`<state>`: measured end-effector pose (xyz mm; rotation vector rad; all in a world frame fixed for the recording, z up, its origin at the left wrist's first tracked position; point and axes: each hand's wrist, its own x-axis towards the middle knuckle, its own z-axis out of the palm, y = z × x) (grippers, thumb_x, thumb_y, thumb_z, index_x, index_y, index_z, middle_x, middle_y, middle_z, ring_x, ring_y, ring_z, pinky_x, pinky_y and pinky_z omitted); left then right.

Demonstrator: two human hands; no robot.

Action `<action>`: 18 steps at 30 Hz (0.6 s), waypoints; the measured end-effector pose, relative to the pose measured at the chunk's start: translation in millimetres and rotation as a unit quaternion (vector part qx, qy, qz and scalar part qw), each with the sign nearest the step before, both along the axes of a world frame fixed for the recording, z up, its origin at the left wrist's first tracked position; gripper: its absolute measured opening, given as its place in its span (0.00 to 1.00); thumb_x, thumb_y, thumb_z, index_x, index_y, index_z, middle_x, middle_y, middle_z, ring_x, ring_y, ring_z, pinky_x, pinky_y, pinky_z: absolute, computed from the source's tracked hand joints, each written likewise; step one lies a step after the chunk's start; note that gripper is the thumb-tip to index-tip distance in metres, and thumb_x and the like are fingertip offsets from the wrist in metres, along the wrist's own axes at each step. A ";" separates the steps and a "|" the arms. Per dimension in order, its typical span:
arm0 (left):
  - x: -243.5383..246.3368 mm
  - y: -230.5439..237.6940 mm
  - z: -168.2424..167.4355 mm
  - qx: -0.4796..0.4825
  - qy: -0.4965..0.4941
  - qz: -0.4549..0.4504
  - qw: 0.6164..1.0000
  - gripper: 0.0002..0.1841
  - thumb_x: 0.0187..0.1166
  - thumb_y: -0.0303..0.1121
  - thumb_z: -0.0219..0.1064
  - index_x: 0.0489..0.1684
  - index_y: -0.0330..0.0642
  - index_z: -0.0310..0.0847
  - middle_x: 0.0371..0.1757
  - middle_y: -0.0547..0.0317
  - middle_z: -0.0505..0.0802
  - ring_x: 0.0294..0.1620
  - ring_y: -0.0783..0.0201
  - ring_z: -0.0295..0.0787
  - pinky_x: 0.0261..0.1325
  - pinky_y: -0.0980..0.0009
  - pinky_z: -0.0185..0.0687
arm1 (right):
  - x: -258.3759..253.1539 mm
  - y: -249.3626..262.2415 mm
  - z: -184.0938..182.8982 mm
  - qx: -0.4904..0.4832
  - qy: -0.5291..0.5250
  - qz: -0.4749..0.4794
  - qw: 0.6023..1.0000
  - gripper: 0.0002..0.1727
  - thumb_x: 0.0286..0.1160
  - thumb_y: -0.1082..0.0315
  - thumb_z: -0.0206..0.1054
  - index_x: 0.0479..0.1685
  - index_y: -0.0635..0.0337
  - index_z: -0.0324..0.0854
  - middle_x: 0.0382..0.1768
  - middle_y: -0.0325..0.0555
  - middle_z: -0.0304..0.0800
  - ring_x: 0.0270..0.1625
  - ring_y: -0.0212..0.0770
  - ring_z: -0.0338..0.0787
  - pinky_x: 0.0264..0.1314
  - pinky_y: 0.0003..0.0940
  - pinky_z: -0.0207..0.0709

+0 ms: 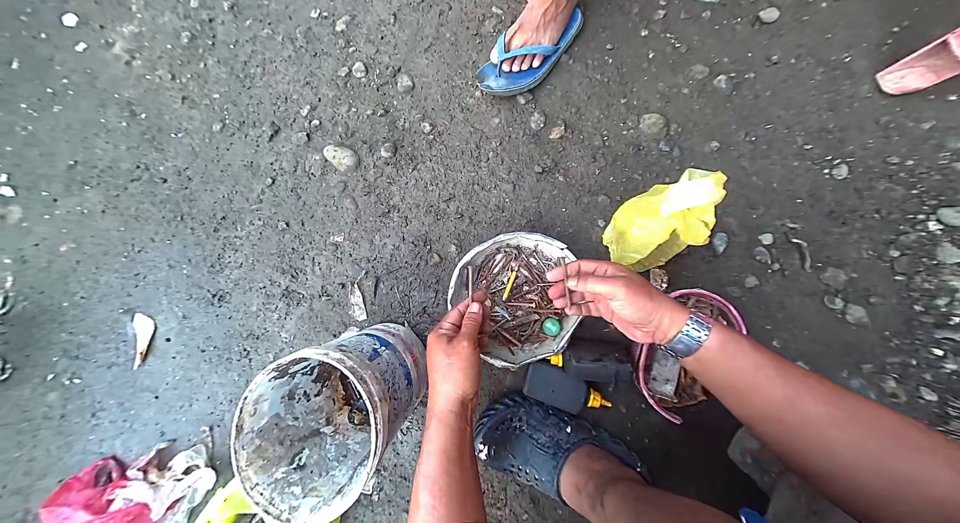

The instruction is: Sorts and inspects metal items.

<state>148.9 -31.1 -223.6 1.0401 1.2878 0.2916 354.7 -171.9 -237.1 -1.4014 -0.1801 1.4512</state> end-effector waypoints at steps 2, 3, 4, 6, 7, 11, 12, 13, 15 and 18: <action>-1.1 -3.4 -1.7 0.003 -0.002 -0.034 0.999 0.13 0.89 0.33 0.62 0.57 0.41 0.92 0.42 0.51 0.94 0.40 0.59 0.91 0.45 0.64 0.88 | -1.4 -0.7 0.8 -0.003 0.013 -0.002 1.000 0.15 0.89 0.69 0.54 0.63 0.62 0.83 0.49 0.53 0.93 0.48 0.46 0.93 0.55 0.42 0.88; -0.6 -4.3 -3.6 0.005 -0.004 -0.048 0.999 0.12 0.88 0.33 0.63 0.57 0.41 0.92 0.43 0.52 0.95 0.40 0.59 0.91 0.45 0.65 0.88 | -3.2 -0.6 0.1 -0.006 0.008 0.001 1.000 0.14 0.87 0.70 0.57 0.61 0.63 0.84 0.47 0.53 0.93 0.46 0.46 0.93 0.54 0.42 0.88; -0.2 -4.5 -5.6 0.012 -0.001 -0.065 0.998 0.12 0.88 0.33 0.64 0.57 0.42 0.92 0.45 0.53 0.96 0.41 0.59 0.92 0.46 0.64 0.89 | -5.5 -0.6 -1.2 -0.008 -0.014 0.011 1.000 0.12 0.86 0.70 0.59 0.57 0.63 0.84 0.43 0.52 0.93 0.44 0.45 0.93 0.52 0.42 0.88; 1.0 -0.7 -8.7 0.054 0.034 -0.108 0.992 0.12 0.88 0.35 0.65 0.56 0.45 0.93 0.44 0.57 0.96 0.38 0.62 0.92 0.43 0.65 0.89 | -8.6 1.1 -8.0 -0.004 -0.137 0.095 0.986 0.07 0.81 0.68 0.66 0.48 0.60 0.87 0.36 0.46 0.91 0.37 0.39 0.90 0.44 0.40 0.87; 1.6 2.3 -9.4 0.090 0.070 -0.140 0.984 0.11 0.88 0.37 0.65 0.55 0.48 0.94 0.39 0.60 0.96 0.34 0.65 0.91 0.39 0.66 0.87 | -9.7 3.4 -12.9 0.001 -0.232 0.169 0.958 0.06 0.78 0.65 0.70 0.43 0.55 0.89 0.32 0.41 0.90 0.33 0.36 0.87 0.40 0.40 0.83; 3.7 14.0 -7.6 0.161 0.168 -0.220 0.947 0.11 0.87 0.42 0.65 0.51 0.54 0.94 0.33 0.66 0.93 0.29 0.68 0.86 0.37 0.62 0.83 | -26.0 28.7 -30.4 0.054 -0.479 0.477 0.735 0.11 0.81 0.54 0.66 0.44 0.40 0.95 0.40 0.32 0.96 0.47 0.37 0.94 0.55 0.51 0.86; 4.4 14.7 -7.4 0.156 0.171 -0.221 0.947 0.11 0.87 0.42 0.65 0.50 0.53 0.94 0.33 0.66 0.93 0.29 0.68 0.86 0.37 0.62 0.82 | -34.1 36.1 -34.1 0.032 -0.499 0.517 0.694 0.12 0.82 0.55 0.64 0.41 0.41 0.94 0.38 0.35 0.95 0.46 0.42 0.94 0.50 0.56 0.85; 4.6 14.7 -7.1 0.148 0.173 -0.222 0.948 0.11 0.87 0.43 0.65 0.49 0.53 0.94 0.33 0.65 0.94 0.30 0.67 0.87 0.38 0.61 0.83 | -41.5 41.3 -39.4 0.005 -0.515 0.538 0.668 0.11 0.80 0.57 0.65 0.37 0.44 0.93 0.34 0.39 0.94 0.42 0.47 0.94 0.43 0.60 0.85; 3.1 14.4 -7.4 0.143 0.177 -0.220 0.949 0.12 0.87 0.43 0.65 0.50 0.52 0.94 0.33 0.64 0.94 0.32 0.66 0.88 0.40 0.60 0.84 | -49.5 47.9 -46.8 -0.032 -0.546 0.530 0.648 0.07 0.75 0.60 0.68 0.32 0.46 0.92 0.32 0.43 0.93 0.38 0.52 0.93 0.36 0.63 0.84; -3.7 12.9 -9.3 0.168 0.184 -0.212 0.945 0.12 0.88 0.43 0.63 0.53 0.53 0.93 0.39 0.64 0.94 0.36 0.66 0.90 0.45 0.59 0.87 | -42.6 49.9 -43.9 -0.051 -0.573 0.489 0.656 0.11 0.76 0.66 0.67 0.49 0.42 0.93 0.44 0.44 0.94 0.46 0.53 0.94 0.44 0.62 0.86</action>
